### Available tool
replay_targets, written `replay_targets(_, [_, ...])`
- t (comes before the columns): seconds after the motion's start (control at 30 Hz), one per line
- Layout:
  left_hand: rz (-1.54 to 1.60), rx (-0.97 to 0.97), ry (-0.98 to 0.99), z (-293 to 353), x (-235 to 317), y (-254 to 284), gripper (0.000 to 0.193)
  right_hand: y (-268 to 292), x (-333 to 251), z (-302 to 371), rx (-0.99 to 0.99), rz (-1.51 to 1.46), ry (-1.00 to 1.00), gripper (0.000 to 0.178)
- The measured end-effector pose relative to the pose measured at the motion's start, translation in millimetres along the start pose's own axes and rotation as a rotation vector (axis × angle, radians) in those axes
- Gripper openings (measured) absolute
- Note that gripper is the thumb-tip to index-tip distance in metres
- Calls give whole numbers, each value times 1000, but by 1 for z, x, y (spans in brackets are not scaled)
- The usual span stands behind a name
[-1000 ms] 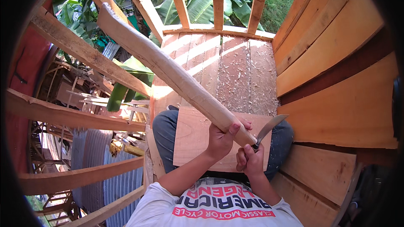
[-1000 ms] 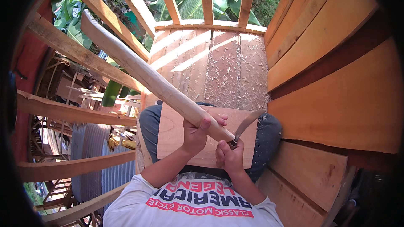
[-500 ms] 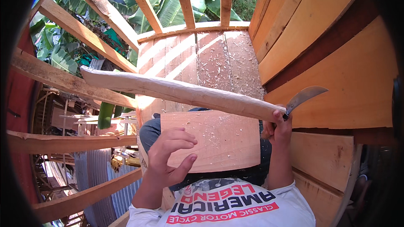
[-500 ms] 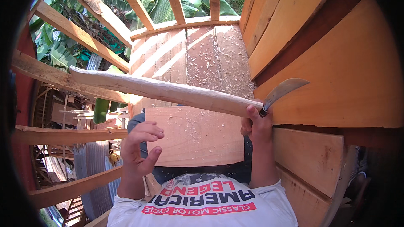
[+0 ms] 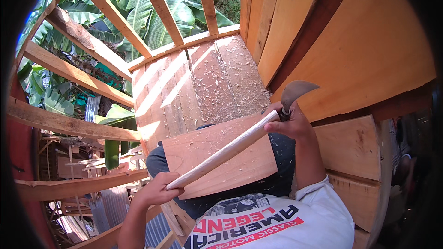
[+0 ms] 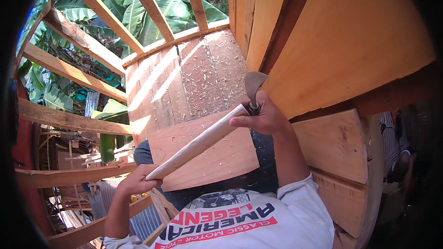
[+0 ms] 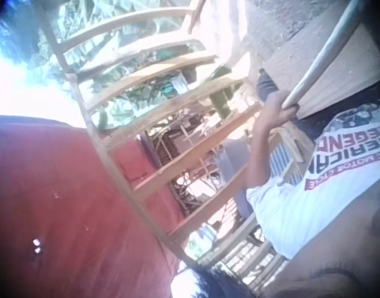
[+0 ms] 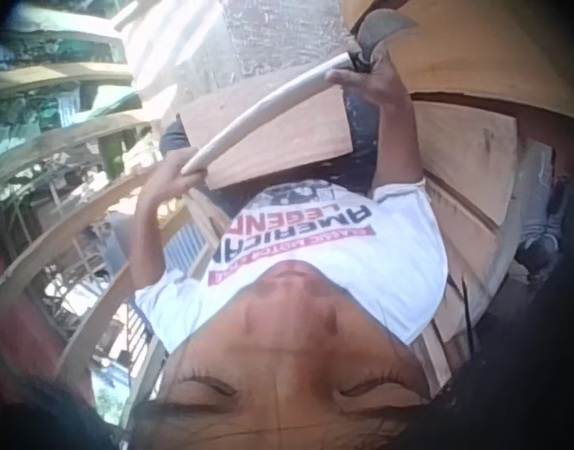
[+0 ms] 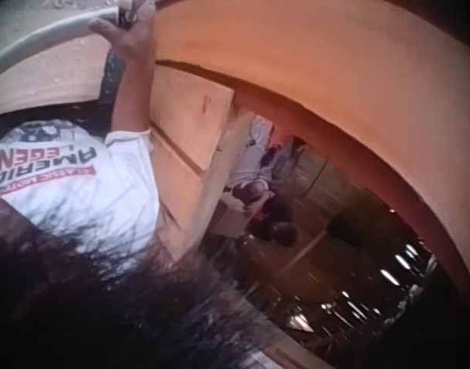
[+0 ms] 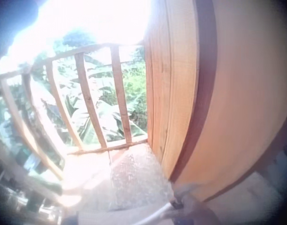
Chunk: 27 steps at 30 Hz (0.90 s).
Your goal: The person sits on the floor of a wooden structure and uses a curved knife to shave and shape a long, thin piece of wood. They hold the wood against a flat board on their lap and repeatedly scrape the surface to remove thin shavings, refining the wood's shape.
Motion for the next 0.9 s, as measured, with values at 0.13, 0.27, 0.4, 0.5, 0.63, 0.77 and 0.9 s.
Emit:
replay_targets(0.13, [276, 15, 61, -10, 22, -31, 16, 1, 12, -11, 150, 73, 55, 33])
replay_targets(0.27, [244, 64, 56, -13, 32, -31, 15, -21, 16, -2, 446, 150, 272, 43])
replay_targets(0.4, [253, 154, 65, -25, 47, -32, 16, -40, 14, 13, 421, 170, 251, 43])
replay_targets(0.5, [259, 202, 19, -35, 54, -28, 25, -42, 24, 29, 207, 379, 235, 46])
replay_targets(0.63, [370, 327, -35, -54, 68, -27, 22, -61, 28, 35, 108, 704, 326, 55])
replay_targets(0.77, [306, 367, -120, -67, 83, -33, 20, -65, 30, 30, 133, 855, 356, 55])
replay_targets(0.9, [210, 384, -162, -63, 103, -34, 21, -54, 23, 25, 239, 950, 408, 57])
Point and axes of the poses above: each hand's wrist, its own z-axis away from the middle knuckle, its own y-axis out of the back of the hand, x = y × z, the point moved 2 cm from there along -z, towards the middle knuckle, and after that the axes turned 11 degrees about -z, right-handed, at the moved point
